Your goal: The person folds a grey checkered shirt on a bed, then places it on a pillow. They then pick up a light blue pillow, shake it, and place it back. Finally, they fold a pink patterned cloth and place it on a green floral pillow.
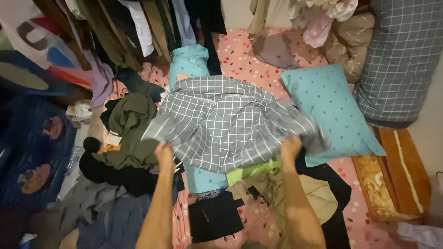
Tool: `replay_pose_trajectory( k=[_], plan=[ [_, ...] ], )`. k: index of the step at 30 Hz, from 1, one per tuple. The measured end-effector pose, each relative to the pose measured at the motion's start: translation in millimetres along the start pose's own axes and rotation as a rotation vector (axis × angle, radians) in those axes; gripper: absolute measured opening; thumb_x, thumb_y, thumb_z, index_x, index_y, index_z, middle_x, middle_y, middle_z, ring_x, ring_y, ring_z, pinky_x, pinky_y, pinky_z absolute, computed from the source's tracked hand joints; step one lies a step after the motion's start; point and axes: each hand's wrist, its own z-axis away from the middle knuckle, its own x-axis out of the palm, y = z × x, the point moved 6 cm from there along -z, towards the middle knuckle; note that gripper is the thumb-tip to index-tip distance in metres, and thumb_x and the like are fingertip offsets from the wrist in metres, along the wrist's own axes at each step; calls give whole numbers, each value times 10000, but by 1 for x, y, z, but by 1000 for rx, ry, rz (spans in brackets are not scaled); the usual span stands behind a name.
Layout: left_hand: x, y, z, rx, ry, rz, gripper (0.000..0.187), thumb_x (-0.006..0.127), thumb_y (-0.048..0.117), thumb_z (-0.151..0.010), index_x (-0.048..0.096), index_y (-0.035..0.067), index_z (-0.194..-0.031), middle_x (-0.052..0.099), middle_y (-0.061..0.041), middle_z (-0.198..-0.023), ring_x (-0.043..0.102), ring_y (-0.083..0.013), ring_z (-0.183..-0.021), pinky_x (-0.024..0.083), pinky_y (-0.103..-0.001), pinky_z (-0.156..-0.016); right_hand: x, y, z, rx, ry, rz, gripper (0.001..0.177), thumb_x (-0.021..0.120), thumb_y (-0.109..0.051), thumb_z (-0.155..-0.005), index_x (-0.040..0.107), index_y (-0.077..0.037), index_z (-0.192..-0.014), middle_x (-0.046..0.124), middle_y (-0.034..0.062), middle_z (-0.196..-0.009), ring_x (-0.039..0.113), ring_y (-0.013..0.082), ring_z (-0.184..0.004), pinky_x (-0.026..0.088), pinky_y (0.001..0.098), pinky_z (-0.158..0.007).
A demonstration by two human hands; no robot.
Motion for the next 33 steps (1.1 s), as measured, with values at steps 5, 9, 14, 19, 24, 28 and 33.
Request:
replay_pose_trajectory(
  k=[5,9,14,19,24,28,33],
  plan=[
    [160,85,110,444,-606,-349,544,546,-114,-740,685,-73,-1265,678,-332,-1140,592,-511,-1169,429,-568,-1047,143,-102,85,-925,-552,-57,426,691,60,-764,710,28,-1188,689,262,-1165,600,447,-1151,397,509,-1081],
    [188,87,137,349,-592,-253,555,535,-40,-811,662,18,-1349,676,-220,-1278,565,-329,-1298,401,-484,-1125,92,-221,160,-777,-929,152,655,510,91,-773,625,-122,-1382,626,184,-1377,567,378,-1303,431,471,-1125],
    [169,53,102,132,-363,-180,612,530,54,-778,633,1,-1379,673,-220,-1284,597,-344,-1239,369,-517,-1110,79,-238,163,-856,-986,135,662,399,147,-774,583,10,-1395,572,267,-1416,521,425,-1345,398,493,-1140],
    [161,7,67,-202,-150,292,371,651,98,-771,620,-35,-1117,642,-211,-1064,622,-303,-974,485,-453,-853,70,-234,169,-845,-1058,42,720,463,158,-733,568,-13,-1424,545,250,-1466,552,435,-1307,440,507,-1088],
    [161,131,152,-456,-353,240,980,690,675,-886,419,-47,-1490,521,-292,-1456,581,-354,-1309,513,-462,-1033,65,-240,197,-1002,-1023,329,629,529,110,-752,675,-132,-1314,545,134,-1492,692,464,-1009,557,586,-854],
    [159,64,95,-220,-193,-285,730,875,425,-746,644,-91,-1207,678,-305,-1126,682,-416,-1096,552,-547,-837,79,-204,203,-1042,-804,375,594,515,-51,-844,615,-371,-1335,517,-24,-1523,730,397,-772,582,538,-702],
    [189,108,114,-239,-128,127,604,797,195,-840,556,-139,-1282,622,-302,-1144,654,-341,-972,532,-556,-740,30,-243,211,-767,-400,143,743,795,-79,-707,519,-11,-1394,535,247,-1432,565,441,-1282,513,524,-1002]
  ],
)
